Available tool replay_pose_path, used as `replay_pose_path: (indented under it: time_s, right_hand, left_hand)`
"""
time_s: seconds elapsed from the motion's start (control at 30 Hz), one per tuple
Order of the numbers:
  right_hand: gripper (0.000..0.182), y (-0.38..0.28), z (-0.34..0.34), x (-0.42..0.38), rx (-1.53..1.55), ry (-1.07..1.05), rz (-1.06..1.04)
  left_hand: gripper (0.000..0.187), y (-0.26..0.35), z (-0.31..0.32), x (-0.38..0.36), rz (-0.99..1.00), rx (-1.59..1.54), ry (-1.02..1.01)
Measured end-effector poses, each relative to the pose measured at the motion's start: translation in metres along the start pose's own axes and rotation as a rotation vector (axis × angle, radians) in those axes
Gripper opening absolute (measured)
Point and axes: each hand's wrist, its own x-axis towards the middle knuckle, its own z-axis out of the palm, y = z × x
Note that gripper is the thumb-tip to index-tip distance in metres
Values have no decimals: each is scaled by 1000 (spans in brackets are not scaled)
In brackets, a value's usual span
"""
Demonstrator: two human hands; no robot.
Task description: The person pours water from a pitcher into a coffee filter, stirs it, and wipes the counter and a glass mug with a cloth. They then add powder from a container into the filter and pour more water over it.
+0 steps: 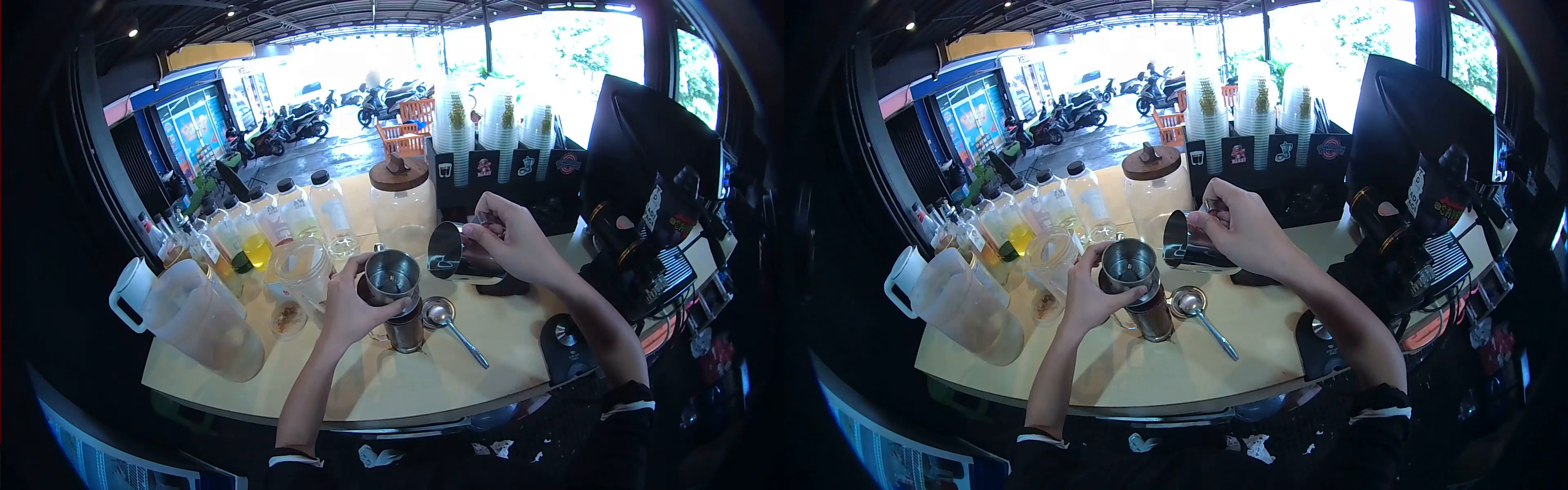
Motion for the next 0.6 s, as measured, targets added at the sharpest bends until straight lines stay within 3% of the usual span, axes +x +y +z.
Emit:
replay_pose_path:
  time_s: [0.27,0.6]
  right_hand:
    - [20,3,1,-1,10,23,-24]
    - [23,1,-2,-2,-12,-1,7]
  left_hand:
    - [77,1,4,2,38,-33,54]
    - [80,2,-1,-4,182,233,65]
